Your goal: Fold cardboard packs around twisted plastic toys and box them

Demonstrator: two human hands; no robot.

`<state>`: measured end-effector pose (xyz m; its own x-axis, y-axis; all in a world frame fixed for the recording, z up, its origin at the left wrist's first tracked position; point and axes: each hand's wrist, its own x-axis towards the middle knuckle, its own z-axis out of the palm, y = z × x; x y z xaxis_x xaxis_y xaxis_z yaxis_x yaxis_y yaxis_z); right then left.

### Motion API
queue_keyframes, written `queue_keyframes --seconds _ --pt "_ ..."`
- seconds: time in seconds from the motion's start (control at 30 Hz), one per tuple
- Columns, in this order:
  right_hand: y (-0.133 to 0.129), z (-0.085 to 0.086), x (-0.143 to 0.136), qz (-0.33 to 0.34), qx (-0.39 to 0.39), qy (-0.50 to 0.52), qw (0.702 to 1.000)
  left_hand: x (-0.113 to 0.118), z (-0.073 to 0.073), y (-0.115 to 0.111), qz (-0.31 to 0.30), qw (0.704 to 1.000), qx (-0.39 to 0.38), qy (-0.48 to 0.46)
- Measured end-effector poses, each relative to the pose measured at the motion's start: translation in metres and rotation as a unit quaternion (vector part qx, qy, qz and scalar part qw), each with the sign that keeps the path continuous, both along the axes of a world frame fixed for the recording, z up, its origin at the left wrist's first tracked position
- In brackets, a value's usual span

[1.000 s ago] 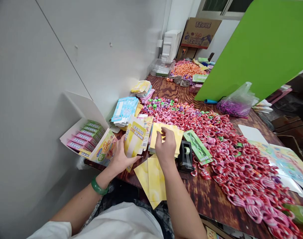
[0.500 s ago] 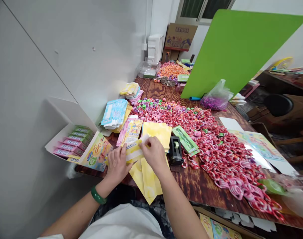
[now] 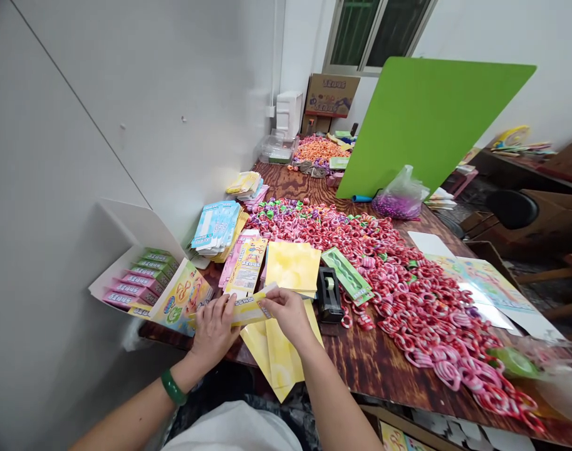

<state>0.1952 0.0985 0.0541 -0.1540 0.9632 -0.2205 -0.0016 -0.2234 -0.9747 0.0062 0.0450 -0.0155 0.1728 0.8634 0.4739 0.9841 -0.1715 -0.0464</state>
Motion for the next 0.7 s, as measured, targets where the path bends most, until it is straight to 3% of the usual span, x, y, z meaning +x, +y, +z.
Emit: queue_keyframes --seconds 0.53,0.7 --pt "-0.013 -0.001 0.014 0.093 -0.011 -0.004 0.996 0.003 -0.002 0.008 -0.04 0.998 -0.05 0.018" --pt "-0.018 -0.001 0.02 0.126 -0.037 0.041 0.99 -0.003 -0.003 0.012 -0.047 0.998 -0.018 0.022"
